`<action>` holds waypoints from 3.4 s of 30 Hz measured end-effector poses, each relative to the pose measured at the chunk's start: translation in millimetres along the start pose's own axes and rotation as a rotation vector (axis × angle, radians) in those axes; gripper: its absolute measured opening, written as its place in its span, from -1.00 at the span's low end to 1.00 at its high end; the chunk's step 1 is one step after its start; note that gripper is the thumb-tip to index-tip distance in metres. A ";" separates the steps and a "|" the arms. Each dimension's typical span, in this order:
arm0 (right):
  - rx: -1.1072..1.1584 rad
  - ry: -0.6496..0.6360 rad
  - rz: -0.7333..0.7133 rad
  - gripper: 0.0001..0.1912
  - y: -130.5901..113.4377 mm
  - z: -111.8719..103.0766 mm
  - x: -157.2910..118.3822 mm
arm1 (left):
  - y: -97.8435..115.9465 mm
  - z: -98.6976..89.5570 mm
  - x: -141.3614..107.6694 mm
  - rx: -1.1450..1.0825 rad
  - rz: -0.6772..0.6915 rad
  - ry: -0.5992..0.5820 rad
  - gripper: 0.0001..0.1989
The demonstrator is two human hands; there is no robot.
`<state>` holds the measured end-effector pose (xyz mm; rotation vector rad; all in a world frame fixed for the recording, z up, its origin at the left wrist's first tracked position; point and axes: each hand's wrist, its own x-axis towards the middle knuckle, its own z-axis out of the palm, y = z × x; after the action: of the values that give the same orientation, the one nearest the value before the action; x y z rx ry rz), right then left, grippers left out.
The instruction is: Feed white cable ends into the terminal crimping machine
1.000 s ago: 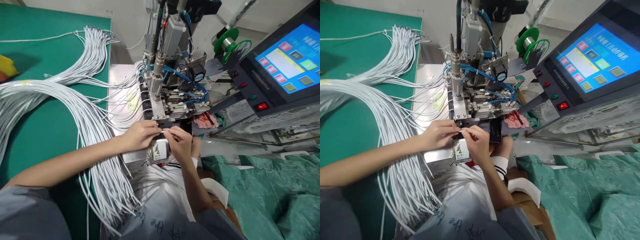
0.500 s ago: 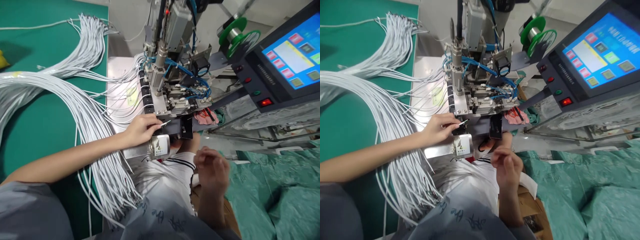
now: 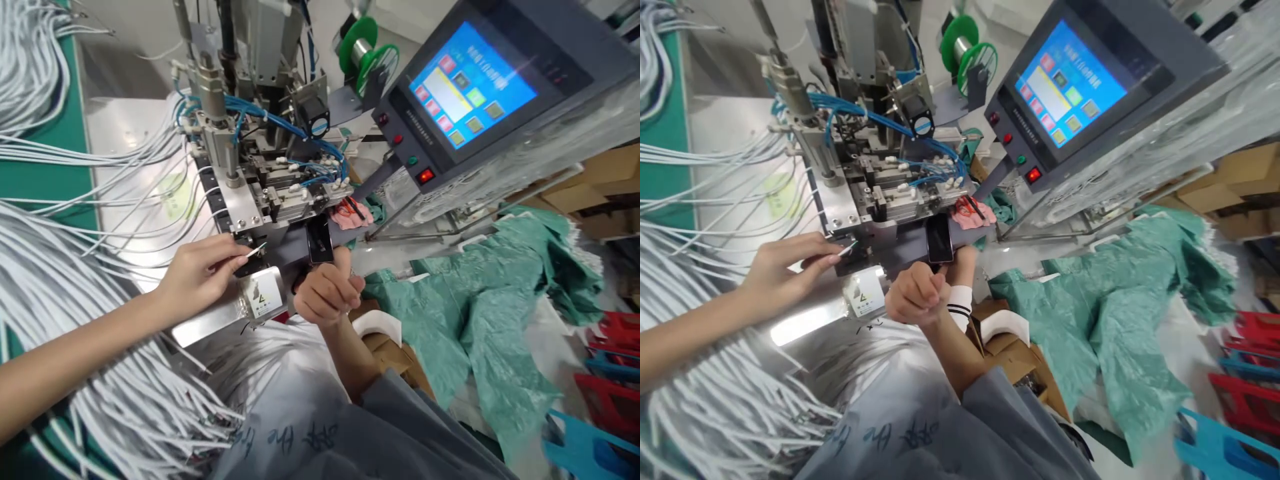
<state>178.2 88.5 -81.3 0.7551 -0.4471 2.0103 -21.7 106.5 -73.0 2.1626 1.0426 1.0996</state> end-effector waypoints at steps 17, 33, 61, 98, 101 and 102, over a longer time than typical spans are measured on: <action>-0.626 0.515 0.159 -0.61 2.6 7.7 8.1 | 6.9 -2.8 2.1 -0.101 0.089 0.109 -0.89; -1.807 0.626 -0.120 -0.91 40.1 -2.5 18.1 | 5.5 -4.8 5.0 -0.082 0.261 0.146 -0.85; -1.830 0.669 -0.082 -0.94 51.1 4.6 25.0 | 2.8 -6.7 7.6 -0.077 0.272 0.126 -0.88; -1.837 0.754 0.139 -0.89 23.1 8.0 30.0 | -5.8 1.5 -4.2 0.032 0.259 0.077 -0.77; -1.891 0.728 0.204 -0.90 18.7 7.3 31.0 | -5.9 1.1 -4.6 0.078 0.261 0.055 -0.77; -1.886 0.724 0.228 -0.89 17.6 6.3 30.6 | -5.3 1.2 -4.4 0.089 0.265 0.053 -0.78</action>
<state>153.1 95.1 -56.6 -1.1405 -1.5505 1.0407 -24.6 106.0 -79.4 2.4066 0.8586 1.2553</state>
